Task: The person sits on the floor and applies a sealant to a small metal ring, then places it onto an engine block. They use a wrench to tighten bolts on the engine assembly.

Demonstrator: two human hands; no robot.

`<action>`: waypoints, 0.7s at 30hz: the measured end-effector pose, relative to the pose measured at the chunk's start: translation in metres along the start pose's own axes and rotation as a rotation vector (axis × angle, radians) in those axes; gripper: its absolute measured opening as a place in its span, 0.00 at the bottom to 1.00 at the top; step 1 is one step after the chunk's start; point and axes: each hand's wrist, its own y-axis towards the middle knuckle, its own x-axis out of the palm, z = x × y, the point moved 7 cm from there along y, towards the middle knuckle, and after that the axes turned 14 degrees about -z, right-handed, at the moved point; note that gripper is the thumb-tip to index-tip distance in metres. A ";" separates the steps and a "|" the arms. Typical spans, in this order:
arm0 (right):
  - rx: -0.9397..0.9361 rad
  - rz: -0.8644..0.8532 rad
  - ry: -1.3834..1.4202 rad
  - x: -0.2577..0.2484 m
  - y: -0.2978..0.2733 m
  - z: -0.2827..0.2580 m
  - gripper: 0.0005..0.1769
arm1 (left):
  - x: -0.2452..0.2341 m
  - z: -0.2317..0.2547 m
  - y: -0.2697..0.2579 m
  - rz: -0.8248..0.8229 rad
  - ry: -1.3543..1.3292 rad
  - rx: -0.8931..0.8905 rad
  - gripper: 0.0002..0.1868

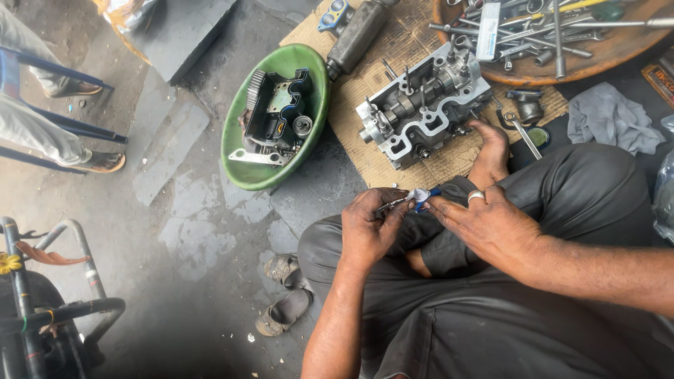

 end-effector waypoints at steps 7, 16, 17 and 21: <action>-0.017 -0.026 0.011 0.004 0.002 0.001 0.39 | 0.001 0.003 0.001 0.000 0.083 0.017 0.06; 0.014 -0.020 0.002 -0.002 -0.001 0.009 0.43 | -0.006 0.006 0.000 0.015 0.092 0.028 0.07; 0.011 -0.028 0.005 -0.001 -0.001 0.010 0.43 | -0.006 0.006 -0.001 0.018 0.092 0.025 0.07; 0.036 -0.012 0.064 0.001 0.001 0.013 0.44 | -0.009 0.006 -0.003 0.029 0.090 0.012 0.08</action>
